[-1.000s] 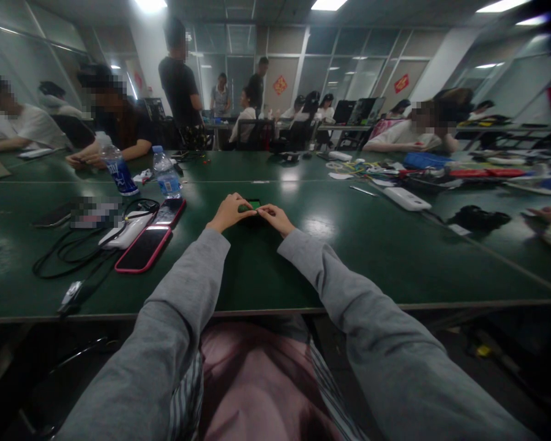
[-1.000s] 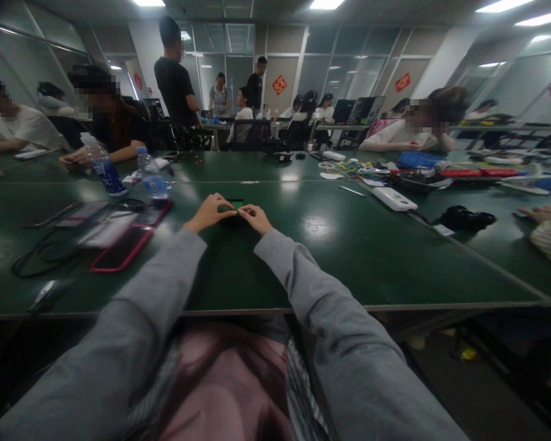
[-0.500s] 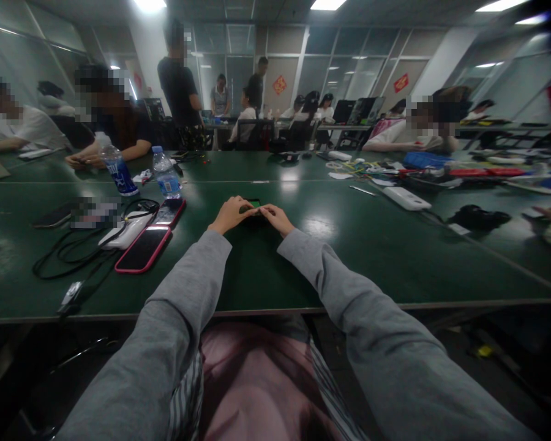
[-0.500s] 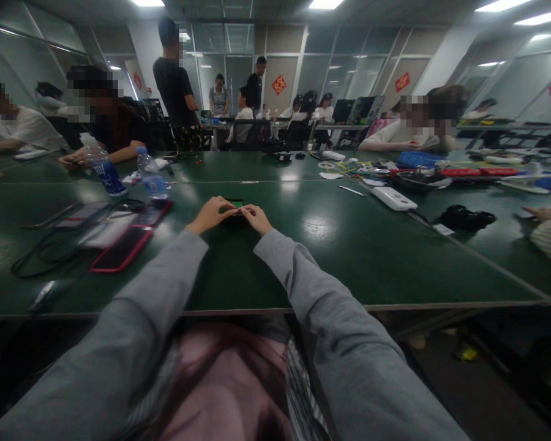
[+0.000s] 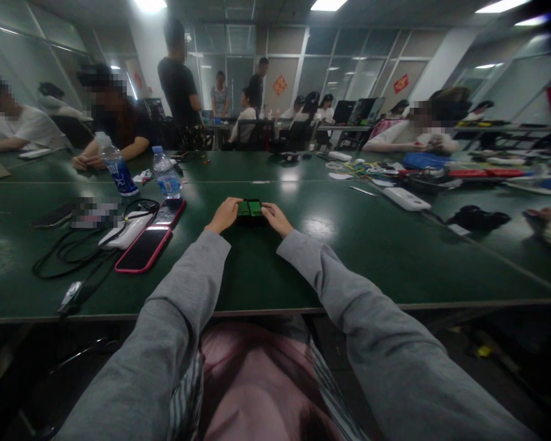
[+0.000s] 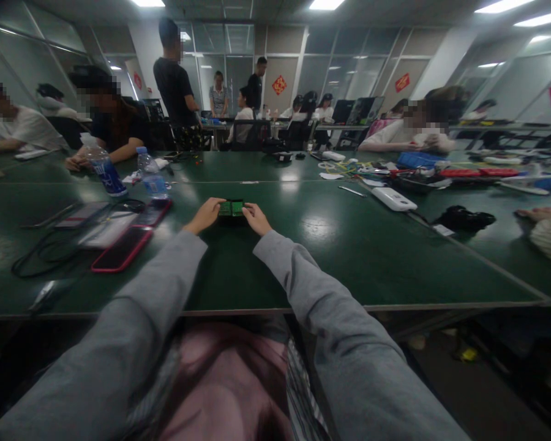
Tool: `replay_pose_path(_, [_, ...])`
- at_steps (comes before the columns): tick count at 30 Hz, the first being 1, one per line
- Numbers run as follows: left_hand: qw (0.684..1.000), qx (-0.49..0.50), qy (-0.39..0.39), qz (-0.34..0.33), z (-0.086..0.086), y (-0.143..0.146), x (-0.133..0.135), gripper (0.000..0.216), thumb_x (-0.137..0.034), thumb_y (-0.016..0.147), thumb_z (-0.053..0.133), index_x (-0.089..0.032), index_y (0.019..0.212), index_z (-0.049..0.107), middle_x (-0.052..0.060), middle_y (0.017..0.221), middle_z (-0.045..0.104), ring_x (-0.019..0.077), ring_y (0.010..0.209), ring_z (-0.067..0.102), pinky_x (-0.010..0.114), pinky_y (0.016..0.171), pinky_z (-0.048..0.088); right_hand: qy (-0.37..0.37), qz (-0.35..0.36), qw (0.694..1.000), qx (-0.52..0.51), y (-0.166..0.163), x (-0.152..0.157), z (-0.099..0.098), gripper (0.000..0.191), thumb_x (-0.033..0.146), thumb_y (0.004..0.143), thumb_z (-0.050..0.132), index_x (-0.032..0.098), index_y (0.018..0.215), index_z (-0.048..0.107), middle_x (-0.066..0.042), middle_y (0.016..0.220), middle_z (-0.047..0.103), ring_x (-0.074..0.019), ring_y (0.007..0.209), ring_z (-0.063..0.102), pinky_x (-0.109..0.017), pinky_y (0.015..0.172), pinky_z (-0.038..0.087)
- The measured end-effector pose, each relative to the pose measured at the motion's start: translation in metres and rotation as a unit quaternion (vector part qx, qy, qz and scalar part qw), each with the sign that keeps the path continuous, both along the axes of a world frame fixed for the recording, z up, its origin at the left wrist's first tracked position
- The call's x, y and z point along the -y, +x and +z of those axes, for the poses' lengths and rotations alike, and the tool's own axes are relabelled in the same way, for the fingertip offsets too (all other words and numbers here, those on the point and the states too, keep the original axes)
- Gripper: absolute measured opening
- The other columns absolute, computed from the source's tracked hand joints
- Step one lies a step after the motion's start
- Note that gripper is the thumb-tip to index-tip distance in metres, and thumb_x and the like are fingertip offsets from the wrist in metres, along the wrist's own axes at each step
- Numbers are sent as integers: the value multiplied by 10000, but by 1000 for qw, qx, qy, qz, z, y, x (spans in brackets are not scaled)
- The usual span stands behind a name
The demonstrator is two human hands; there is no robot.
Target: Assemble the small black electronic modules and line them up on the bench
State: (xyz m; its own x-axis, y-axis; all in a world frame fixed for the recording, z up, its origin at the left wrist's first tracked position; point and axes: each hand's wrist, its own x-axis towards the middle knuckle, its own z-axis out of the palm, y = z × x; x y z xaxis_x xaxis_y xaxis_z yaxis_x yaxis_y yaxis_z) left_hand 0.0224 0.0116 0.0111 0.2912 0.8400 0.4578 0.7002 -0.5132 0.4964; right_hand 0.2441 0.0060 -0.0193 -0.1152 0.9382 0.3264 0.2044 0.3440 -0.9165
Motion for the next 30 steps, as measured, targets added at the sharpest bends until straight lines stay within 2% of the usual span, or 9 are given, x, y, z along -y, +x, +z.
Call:
replay_pose_path(5, [999, 7, -10, 30, -9, -1, -5, 421, -276, 995, 304, -170, 1341, 521, 132, 1450, 465, 225, 1378, 421, 440, 1121, 377, -12, 8, 1000, 3, -4, 3, 1, 606, 597, 839, 633, 140, 1230, 558, -173, 1270, 607, -226, 1206, 576, -393, 1082, 424])
replay_pose_path(10, [1000, -12, -19, 20, -5, 1, -1, 463, -369, 1020, 239, -190, 1265, 588, 117, 1422, 514, 222, 1356, 451, 436, 1115, 375, 30, 22, 999, 23, -7, 5, -3, 846, 646, 766, 691, 130, 1390, 449, -178, 1308, 568, -235, 1214, 566, -395, 1076, 430])
replay_pose_path(12, [999, -13, -30, 21, -1, 4, 2, 522, -475, 1017, 222, -205, 1247, 605, 112, 1422, 521, 233, 1356, 455, 436, 1105, 378, 66, 22, 995, 65, -6, 7, -2, 809, 642, 773, 686, 178, 1399, 465, -143, 1299, 574, -239, 1196, 568, -417, 1063, 436])
replay_pose_path(15, [998, -14, -55, 16, 2, 8, 5, 636, -646, 963, 234, -221, 1269, 594, 124, 1463, 486, 278, 1384, 426, 469, 1099, 368, 117, 15, 983, 141, -4, 10, 1, 613, 602, 824, 650, 220, 1299, 583, -110, 1243, 606, -245, 1154, 572, -441, 1049, 436])
replay_pose_path(19, [996, -30, -84, 23, 1, 10, 9, 794, -794, 843, 352, -213, 1360, 516, 172, 1561, 341, 346, 1398, 402, 491, 1104, 357, 135, -2, 974, 184, -3, 13, 4, 520, 581, 859, 616, 229, 1241, 637, -102, 1192, 626, -243, 1116, 578, -448, 1026, 449])
replay_pose_path(23, [994, -43, -97, 16, -1, 9, 6, 871, -811, 799, 426, -196, 1415, 448, 193, 1594, 248, 358, 1409, 385, 476, 1126, 345, 145, -3, 972, 185, -4, 13, 2, 537, 608, 865, 594, 237, 1251, 631, -99, 1202, 622, -240, 1122, 577, -447, 1004, 469])
replay_pose_path(30, [995, -38, -93, -6, -4, 5, 0, 876, -787, 790, 486, -177, 1417, 443, 207, 1582, 249, 352, 1433, 346, 467, 1133, 347, 174, 8, 963, 208, -1, 10, 0, 570, 641, 885, 540, 247, 1291, 609, -98, 1180, 622, -239, 1088, 576, -446, 975, 480])
